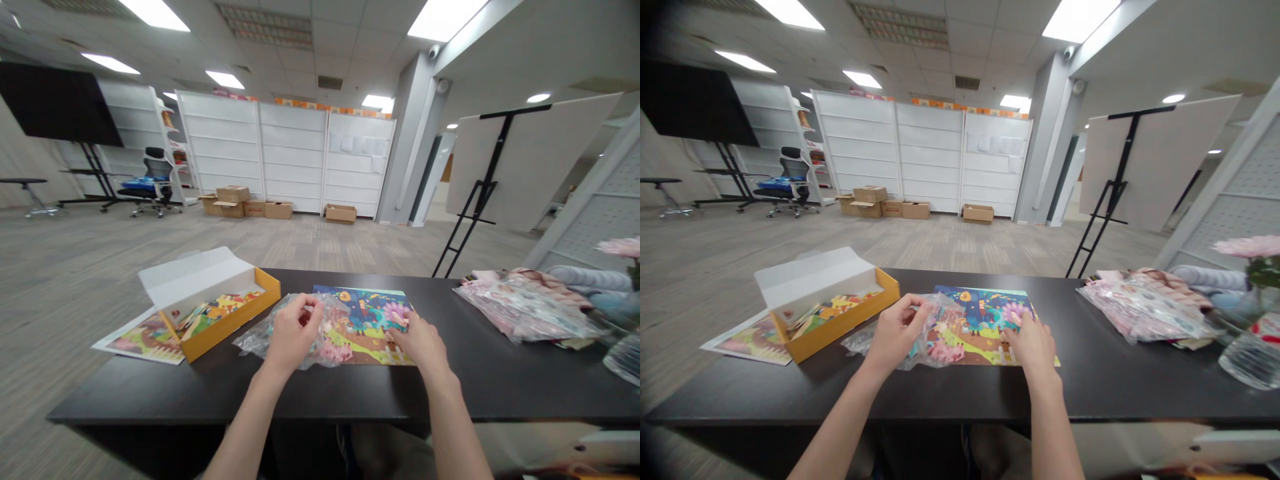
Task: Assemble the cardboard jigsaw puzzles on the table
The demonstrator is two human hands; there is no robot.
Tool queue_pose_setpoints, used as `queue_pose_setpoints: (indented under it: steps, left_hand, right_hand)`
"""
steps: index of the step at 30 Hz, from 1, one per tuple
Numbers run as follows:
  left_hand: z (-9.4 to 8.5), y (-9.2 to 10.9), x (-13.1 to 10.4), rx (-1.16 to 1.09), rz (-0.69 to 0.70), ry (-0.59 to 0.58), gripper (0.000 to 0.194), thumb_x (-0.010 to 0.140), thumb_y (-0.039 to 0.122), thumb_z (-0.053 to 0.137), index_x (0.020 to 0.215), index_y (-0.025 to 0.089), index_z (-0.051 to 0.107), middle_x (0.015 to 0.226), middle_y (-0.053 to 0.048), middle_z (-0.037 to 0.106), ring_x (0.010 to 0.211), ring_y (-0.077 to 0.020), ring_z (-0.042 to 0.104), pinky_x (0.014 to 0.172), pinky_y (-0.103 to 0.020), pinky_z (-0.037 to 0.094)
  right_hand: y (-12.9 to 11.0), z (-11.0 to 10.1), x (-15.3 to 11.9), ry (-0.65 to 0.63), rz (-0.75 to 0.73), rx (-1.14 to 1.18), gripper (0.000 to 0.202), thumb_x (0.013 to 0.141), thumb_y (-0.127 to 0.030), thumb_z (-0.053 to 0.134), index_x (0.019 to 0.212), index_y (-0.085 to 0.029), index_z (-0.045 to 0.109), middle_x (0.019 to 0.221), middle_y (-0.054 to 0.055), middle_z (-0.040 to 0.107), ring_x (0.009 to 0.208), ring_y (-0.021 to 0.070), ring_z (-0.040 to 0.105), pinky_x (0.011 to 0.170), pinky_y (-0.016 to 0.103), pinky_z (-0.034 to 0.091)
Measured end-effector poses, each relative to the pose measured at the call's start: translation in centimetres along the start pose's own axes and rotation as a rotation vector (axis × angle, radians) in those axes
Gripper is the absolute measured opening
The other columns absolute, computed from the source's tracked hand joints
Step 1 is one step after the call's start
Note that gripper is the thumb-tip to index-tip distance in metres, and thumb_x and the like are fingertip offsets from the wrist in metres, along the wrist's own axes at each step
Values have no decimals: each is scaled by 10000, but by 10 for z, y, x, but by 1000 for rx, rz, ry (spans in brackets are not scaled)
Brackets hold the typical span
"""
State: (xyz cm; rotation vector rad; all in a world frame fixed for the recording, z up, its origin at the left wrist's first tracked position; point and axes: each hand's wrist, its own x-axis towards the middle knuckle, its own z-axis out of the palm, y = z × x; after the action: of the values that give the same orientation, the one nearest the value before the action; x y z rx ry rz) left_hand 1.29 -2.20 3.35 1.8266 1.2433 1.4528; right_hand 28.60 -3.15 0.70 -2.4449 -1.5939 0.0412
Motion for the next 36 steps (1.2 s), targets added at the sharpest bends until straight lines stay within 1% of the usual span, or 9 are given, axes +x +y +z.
queue_pose_setpoints:
  steps: [5,9,13,16,20,23,30,32,36]
  left_hand:
    - [-1,0,-1,-1,-2,-4,245,900,418,575,804,196,613,611,24,589,553,-128,556,503,-214,365]
    - [0,2,-1,-5,-6,-6,242,900,407,572,784,196,600,618,22,596,561,-127,564,510,-211,373]
    - [1,1,-1,-4,-12,-10,225,898,391,579,789,196,602,627,22,599,566,-125,565,520,-210,379]
    - [1,1,-1,-5,-16,-14,220,901,385,576,792,196,600,634,22,598,565,-123,559,526,-212,379]
    - [0,3,-2,3,-10,-18,220,899,379,573,779,196,595,621,27,584,547,-118,543,526,-214,370]
    - [0,3,-1,5,-2,-12,222,898,378,573,774,195,597,627,23,591,551,-120,546,521,-212,364]
    - [0,0,-1,10,-1,-19,225,904,385,574,789,193,599,639,22,598,570,-121,554,537,-212,377]
    - [0,0,-1,10,-11,-17,228,906,390,571,792,194,598,638,22,594,575,-123,556,542,-214,380]
    - [-1,1,-1,18,-17,-18,215,897,385,579,797,196,604,634,23,597,572,-126,561,544,-217,386]
  right_hand:
    - [13,14,12,49,7,116,434,818,-378,646,1208,-190,613,1094,135,714,997,296,686,778,337,476]
    - [18,20,19,52,-46,234,366,806,-288,658,1155,-183,627,1041,90,719,953,241,690,784,297,467]
    - [16,18,16,80,-35,168,331,828,-340,641,1117,-180,658,1086,127,713,1000,274,684,789,318,467]
    - [15,15,13,43,-35,125,311,836,-370,634,1100,-210,666,1110,119,730,1008,288,692,750,318,461]
    - [14,10,13,4,-31,139,256,840,-326,631,1073,-228,673,1089,88,752,981,272,703,682,293,434]
    - [14,10,15,-17,-35,165,220,834,-294,630,1032,-216,684,1051,86,758,961,263,703,680,286,424]
    - [24,16,21,13,-87,219,188,758,-262,678,931,-192,698,930,78,743,880,234,682,690,272,417]
    - [28,17,22,22,-130,219,218,737,-268,692,938,-188,709,929,84,732,874,234,671,708,273,424]
    - [36,16,24,1,-194,182,366,738,-282,682,1085,-181,739,910,102,718,844,243,653,706,283,425]
